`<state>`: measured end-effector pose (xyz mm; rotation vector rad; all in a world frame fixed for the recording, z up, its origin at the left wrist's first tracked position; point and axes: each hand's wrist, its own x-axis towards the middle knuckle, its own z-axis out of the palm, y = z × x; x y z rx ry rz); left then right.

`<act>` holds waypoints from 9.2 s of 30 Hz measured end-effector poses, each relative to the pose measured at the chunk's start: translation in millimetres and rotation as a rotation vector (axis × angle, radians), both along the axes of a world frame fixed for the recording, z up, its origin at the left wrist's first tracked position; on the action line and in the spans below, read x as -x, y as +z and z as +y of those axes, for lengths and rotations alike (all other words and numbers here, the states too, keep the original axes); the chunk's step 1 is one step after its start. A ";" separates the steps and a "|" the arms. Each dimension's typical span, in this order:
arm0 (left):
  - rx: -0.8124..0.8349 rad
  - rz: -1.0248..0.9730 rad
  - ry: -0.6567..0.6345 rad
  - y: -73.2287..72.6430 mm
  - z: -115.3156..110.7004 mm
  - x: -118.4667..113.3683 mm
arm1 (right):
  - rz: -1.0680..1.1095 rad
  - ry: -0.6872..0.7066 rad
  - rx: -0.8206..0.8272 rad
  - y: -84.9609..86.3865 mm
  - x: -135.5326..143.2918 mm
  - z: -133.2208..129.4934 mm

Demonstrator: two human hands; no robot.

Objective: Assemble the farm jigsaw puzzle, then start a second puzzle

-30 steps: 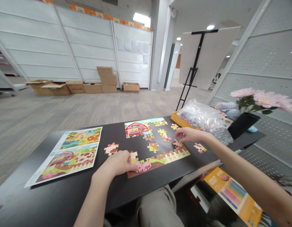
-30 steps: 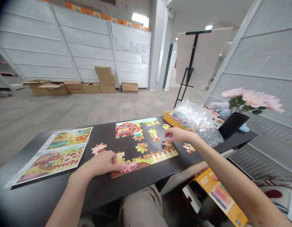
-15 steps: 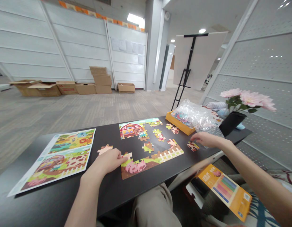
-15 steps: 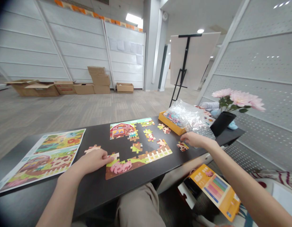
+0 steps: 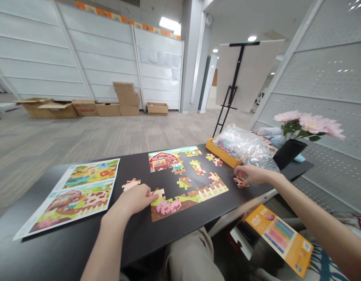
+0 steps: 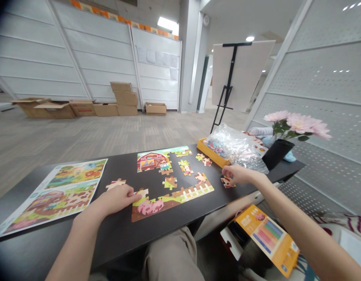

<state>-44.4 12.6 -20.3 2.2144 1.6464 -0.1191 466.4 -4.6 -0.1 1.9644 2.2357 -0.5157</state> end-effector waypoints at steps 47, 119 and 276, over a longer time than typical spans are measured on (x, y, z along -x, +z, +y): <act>0.090 -0.020 0.010 14.2 -22.3 -10.0 | 0.147 0.250 0.010 0.0 98.7 96.0; 0.085 -0.042 -0.030 14.0 -27.6 -14.1 | -0.070 -0.108 -0.381 6.5 94.9 88.3; -0.149 -0.352 -0.133 -2.7 -19.8 -7.1 | 0.139 0.219 -0.272 -22.0 108.9 89.8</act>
